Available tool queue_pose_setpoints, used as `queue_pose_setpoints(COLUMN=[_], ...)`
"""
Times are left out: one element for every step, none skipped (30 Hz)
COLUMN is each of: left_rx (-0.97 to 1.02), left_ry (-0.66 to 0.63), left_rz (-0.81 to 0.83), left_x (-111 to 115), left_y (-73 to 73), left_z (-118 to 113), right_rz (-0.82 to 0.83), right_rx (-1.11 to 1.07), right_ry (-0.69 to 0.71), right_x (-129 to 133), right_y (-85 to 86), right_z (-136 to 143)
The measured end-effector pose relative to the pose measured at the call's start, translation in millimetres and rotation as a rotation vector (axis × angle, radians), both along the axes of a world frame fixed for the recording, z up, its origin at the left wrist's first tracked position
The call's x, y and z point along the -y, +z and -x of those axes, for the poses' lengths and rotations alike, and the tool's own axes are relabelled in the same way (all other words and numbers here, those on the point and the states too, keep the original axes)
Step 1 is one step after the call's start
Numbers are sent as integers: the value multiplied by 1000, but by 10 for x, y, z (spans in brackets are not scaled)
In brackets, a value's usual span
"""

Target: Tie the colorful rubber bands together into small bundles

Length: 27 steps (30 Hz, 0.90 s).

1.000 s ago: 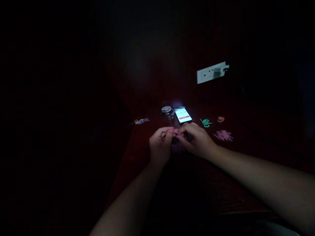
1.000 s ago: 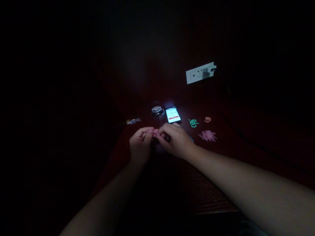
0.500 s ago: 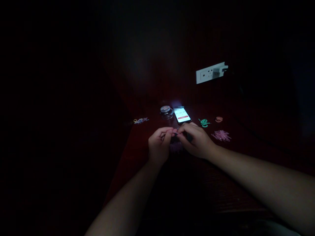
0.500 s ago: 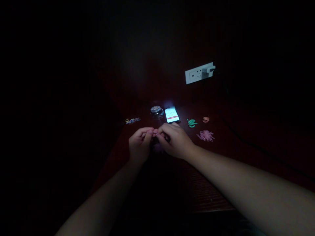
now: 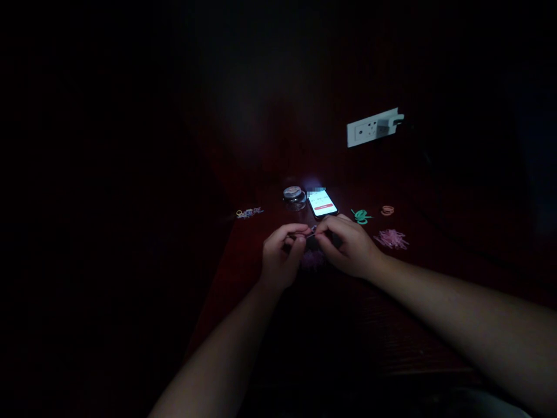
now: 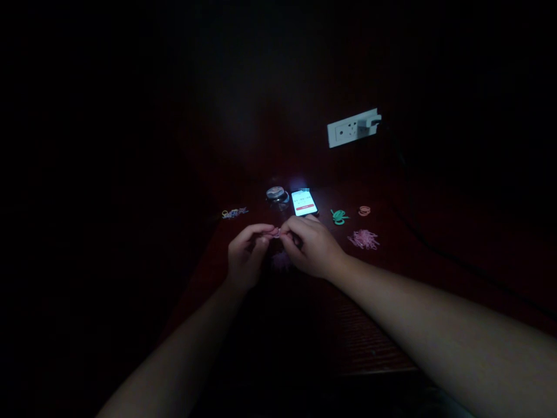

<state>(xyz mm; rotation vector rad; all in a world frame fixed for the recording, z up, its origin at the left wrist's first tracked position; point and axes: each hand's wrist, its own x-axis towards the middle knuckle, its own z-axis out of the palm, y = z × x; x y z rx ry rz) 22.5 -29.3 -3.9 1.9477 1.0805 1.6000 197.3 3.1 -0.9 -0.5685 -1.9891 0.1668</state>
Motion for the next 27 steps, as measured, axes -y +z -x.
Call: queue_pose_setpoints(left_rx=[-78,-144,-188,-212,-221,-224,-223,-218,-212,-206,-200,-197,-194,-195,-197,-199,-201,-208,-220,-239,-260,-284,-311,-338,-365,-393,-422], left_ry=[13,40,74,104,130,147,156,158,157,156,155,155,159,163,167,169,172,173,171,167,161,152,139,124,108,92,76], left_rz=[-33,-63,-90,-110,-125,-136,-145,-153,-159,-161,-161,-157,-154,-151,-150,-152,-158,-167,-182,-202,-223,-247,-272,-300,-332,-361,-387], left_x=[5,8,10,11,12,12,12,12,11,11,10,9,7,4,1,-3,-7,-10,-13,-15,-16,-16,-16,-16,-16,-18,-20], left_y=[8,16,24,32,39,45,48,49,48,46,42,38,34,30,29,28,30,33,39,47,58,71,86,103,119,134,147], left_z=[14,22,24,21,14,6,-1,-5,-7,-5,-1,5,11,18,24,30,35,40,46,53,62,73,85,99,113,128,143], right_rz=[1,0,-1,-2,-3,-3,-2,-1,1,1,2,-1,-4,-9,-14,-16,-17,-16,-15,-15,-15,-16,-17,-17,-16,-13,-10], right_rx=[3,4,4,5,8,11,14,15,17,19,21,23,23,21,17,15,17,21,26,31,33,32,29,27,27,31,35], right_ry=[2,4,6,8,9,9,7,5,4,3,2,3,3,1,-2,-5,-8,-12,-15,-16,-18,-21,-23,-23,-23,-21,-19], right_x=[-3,-5,-6,-7,-7,-7,-7,-7,-7,-9,-10,-11,-12,-14,-15,-17,-21,-25,-30,-36,-42,-47,-51,-55,-58,-60,-62], right_y=[-2,-4,-5,-5,-4,-3,-2,-1,0,0,-1,-3,-4,-6,-8,-11,-14,-17,-22,-26,-31,-36,-40,-43,-44,-45,-45], right_z=[1,2,3,3,2,1,-1,-3,-6,-9,-11,-12,-13,-13,-12,-11,-10,-9,-9,-9,-10,-11,-11,-11,-11,-10,-9])
